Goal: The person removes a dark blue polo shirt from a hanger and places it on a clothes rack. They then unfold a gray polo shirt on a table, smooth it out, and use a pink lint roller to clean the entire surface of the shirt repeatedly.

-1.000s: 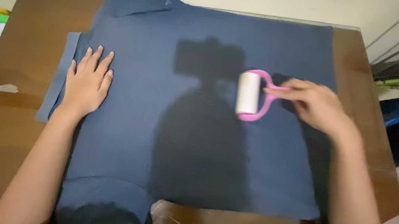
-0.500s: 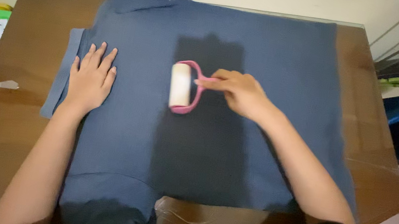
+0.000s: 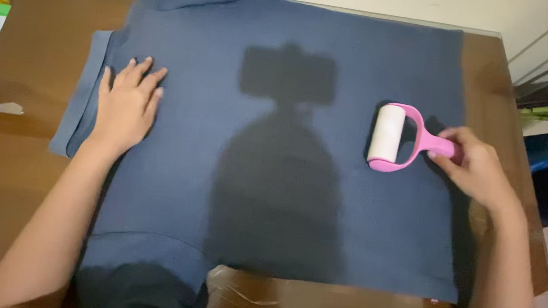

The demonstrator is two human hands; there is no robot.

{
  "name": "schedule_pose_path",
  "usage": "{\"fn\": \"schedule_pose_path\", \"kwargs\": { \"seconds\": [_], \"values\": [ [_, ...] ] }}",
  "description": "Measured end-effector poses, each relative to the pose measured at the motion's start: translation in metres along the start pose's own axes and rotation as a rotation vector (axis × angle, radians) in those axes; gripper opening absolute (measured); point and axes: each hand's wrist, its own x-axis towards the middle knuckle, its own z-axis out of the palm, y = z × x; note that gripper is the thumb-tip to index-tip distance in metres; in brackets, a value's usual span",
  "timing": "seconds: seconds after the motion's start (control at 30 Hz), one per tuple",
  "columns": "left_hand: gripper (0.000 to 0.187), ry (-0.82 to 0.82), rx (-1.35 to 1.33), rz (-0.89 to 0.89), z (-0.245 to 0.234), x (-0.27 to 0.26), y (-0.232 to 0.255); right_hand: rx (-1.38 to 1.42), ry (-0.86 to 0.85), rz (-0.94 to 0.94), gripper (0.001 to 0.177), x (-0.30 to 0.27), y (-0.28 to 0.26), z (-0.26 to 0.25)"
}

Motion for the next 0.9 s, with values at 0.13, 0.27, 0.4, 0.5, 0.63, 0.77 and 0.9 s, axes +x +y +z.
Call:
{"fn": "schedule_pose_path", "kwargs": {
  "seconds": [0.13, 0.27, 0.4, 0.5, 0.63, 0.77, 0.9],
  "values": [
    [0.072, -0.103, -0.022, -0.055, -0.008, 0.004, 0.021, -0.089, 0.117, -0.249, 0.043, 0.011, -0.016, 0.019],
    [0.078, -0.074, 0.005, -0.064, -0.003, 0.009, 0.024, -0.109, 0.073, -0.046, 0.042, 0.034, -0.018, 0.028],
    [0.079, -0.038, 0.005, -0.082, 0.004, 0.022, 0.016, -0.140, 0.087, 0.018, 0.040, 0.061, -0.001, 0.032],
    [0.078, -0.011, 0.007, -0.056, 0.006, 0.037, 0.009, -0.122, 0.127, 0.000, 0.040, 0.081, 0.011, 0.038],
    [0.074, -0.002, 0.001, -0.044, 0.012, 0.045, 0.002, -0.102, 0.164, -0.035, 0.040, 0.091, 0.012, 0.039],
    [0.068, 0.058, -0.007, -0.043, 0.009, 0.020, -0.008, -0.038, 0.219, -0.103, 0.034, 0.066, -0.005, 0.024],
    [0.064, 0.052, -0.007, -0.013, -0.012, -0.026, -0.020, 0.054, 0.152, -0.012, 0.033, 0.023, -0.028, 0.002]
  ]
}}
